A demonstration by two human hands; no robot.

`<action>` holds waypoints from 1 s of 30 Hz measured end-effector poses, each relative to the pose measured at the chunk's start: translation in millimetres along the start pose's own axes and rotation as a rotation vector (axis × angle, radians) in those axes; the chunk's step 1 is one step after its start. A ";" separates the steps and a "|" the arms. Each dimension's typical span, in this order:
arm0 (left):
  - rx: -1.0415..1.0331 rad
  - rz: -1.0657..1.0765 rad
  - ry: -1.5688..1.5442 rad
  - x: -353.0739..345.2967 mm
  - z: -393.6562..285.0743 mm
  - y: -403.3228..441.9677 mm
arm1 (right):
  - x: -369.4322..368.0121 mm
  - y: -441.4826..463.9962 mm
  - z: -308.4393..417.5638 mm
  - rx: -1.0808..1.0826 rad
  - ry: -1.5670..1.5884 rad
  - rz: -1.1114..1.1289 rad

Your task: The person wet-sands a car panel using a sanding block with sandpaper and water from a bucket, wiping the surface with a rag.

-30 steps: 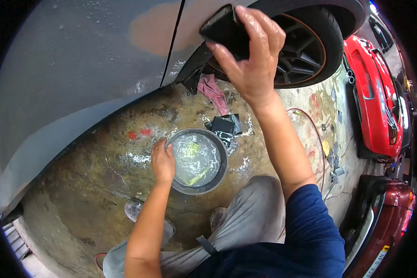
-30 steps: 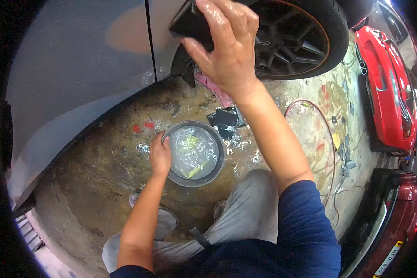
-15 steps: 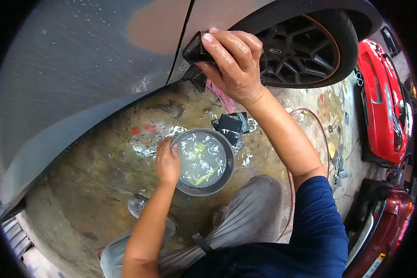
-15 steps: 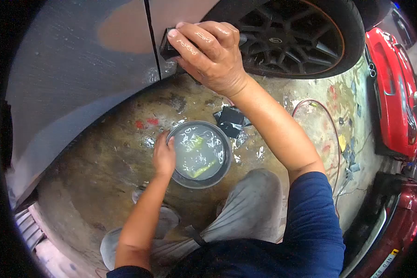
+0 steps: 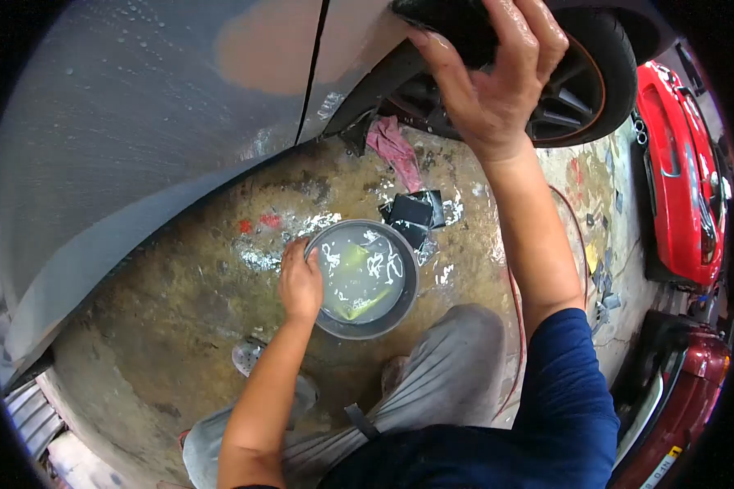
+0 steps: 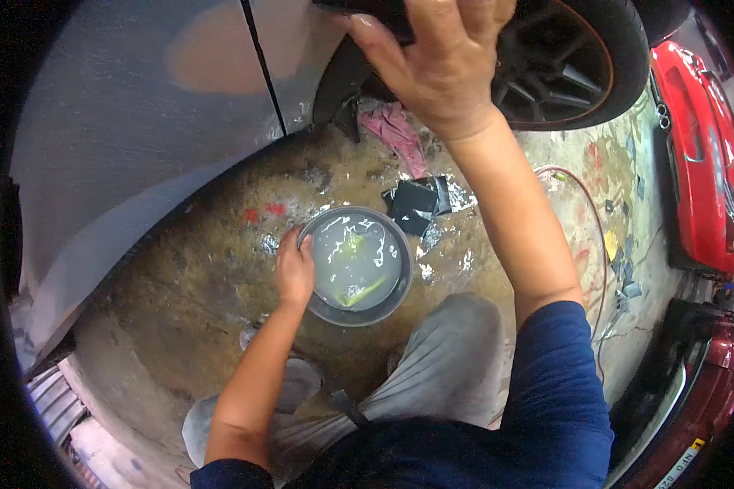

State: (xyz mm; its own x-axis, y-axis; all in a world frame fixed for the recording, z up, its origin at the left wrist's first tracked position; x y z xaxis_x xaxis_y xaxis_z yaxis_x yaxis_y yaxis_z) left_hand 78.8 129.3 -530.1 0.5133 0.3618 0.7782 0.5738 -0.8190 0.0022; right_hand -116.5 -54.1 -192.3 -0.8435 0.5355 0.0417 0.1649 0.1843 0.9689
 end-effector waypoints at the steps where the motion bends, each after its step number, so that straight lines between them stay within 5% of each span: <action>1: -0.009 0.009 -0.019 2.0 0.4 -1.4 | -2.9 -12.2 6.5 -0.032 0.010 -0.002; 6: 0.052 0.018 0.047 7.1 -4.9 -3.2 | -16.5 -25.3 25.5 0.027 0.122 0.182; 9: 0.029 0.030 0.022 4.3 -3.7 -2.2 | 7.5 9.3 -11.9 -0.055 -0.051 -0.062; 14: 0.021 0.017 0.059 6.0 -4.6 -3.5 | -21.6 -34.8 29.1 0.010 0.116 0.172; 20: 0.027 0.018 0.043 5.3 -5.8 -0.2 | 1.6 -5.3 0.7 -0.093 0.062 -0.024; 24: 0.008 -0.001 0.063 3.7 -1.0 -1.7 | -15.5 -20.0 25.2 0.030 0.111 0.221; 28: 0.006 0.001 0.041 6.4 -4.6 -2.4 | 3.7 -0.5 -6.8 -0.168 0.076 -0.096; 30: 0.021 -0.001 0.047 6.7 -5.3 -1.9 | -17.3 -22.6 33.2 -0.097 0.156 0.124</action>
State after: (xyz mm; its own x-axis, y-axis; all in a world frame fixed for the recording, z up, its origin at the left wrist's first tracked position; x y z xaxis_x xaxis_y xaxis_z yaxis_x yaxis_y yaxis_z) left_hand 77.8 131.0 -521.5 0.4825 0.3408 0.8069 0.5877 -0.8091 -0.0096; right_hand -88.7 -40.1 -223.0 -0.8899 0.4139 0.1917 0.2285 0.0408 0.9727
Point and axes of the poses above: each hand's wrist, its own y-axis towards the middle knuckle, its own x-axis out of the back of the hand, z = x × y, the point moved 10 cm from there along y, towards the middle knuckle, and after that the axes turned 13 degrees about -z, right-handed, at the moved point
